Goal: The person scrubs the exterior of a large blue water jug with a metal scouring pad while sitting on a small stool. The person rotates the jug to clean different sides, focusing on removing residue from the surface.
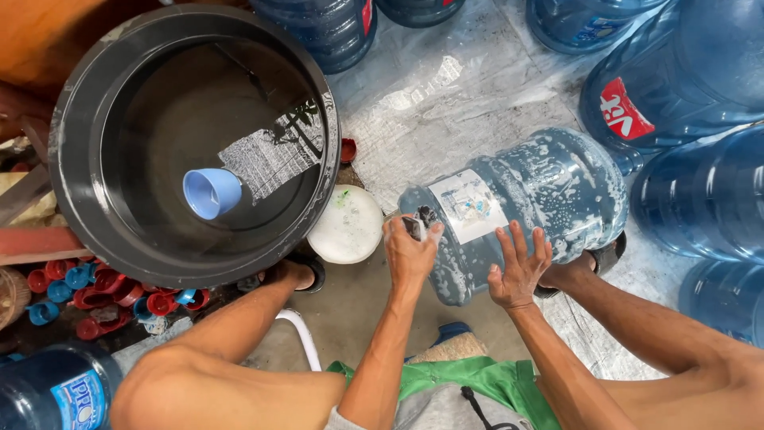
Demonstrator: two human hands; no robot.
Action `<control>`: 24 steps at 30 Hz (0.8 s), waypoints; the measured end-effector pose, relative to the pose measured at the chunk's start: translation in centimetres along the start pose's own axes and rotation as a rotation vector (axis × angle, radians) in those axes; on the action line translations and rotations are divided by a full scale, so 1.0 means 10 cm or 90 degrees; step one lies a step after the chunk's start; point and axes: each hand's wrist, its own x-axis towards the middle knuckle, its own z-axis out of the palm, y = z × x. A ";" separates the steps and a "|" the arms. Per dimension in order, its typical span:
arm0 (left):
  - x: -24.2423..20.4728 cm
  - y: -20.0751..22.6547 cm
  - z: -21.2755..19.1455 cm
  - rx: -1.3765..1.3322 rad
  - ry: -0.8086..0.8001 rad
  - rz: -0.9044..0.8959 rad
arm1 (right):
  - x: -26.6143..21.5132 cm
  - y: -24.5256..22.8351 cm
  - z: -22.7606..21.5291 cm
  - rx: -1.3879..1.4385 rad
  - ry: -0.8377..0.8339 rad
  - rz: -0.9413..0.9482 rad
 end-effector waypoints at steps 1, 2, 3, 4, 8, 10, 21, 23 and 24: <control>0.03 0.02 -0.02 -0.001 -0.002 0.002 | -0.01 0.01 0.00 -0.002 0.001 0.001; 0.06 0.05 -0.06 0.017 -0.022 -0.016 | -0.01 0.01 0.01 -0.001 0.004 0.003; 0.09 0.07 -0.10 0.035 -0.042 -0.035 | -0.02 0.00 0.01 0.001 0.007 0.005; 0.09 0.06 -0.12 0.034 -0.041 -0.033 | -0.03 0.01 0.02 0.001 0.010 0.004; 0.25 -0.08 -0.25 -0.002 -0.154 -0.105 | -0.09 0.06 0.01 0.002 -0.003 0.001; 0.41 -0.19 -0.30 -0.052 -0.191 -0.147 | -0.06 0.05 0.01 0.007 -0.004 -0.004; 0.71 -0.12 -0.39 0.062 -0.280 -0.118 | 0.52 -0.63 -0.29 0.151 -0.098 0.042; 0.60 -0.03 -0.42 0.072 -0.281 -0.117 | 0.47 -0.83 -0.18 0.086 -0.129 0.006; 0.55 0.01 -0.46 0.085 -0.277 -0.115 | 0.44 -0.95 -0.11 0.025 -0.158 -0.030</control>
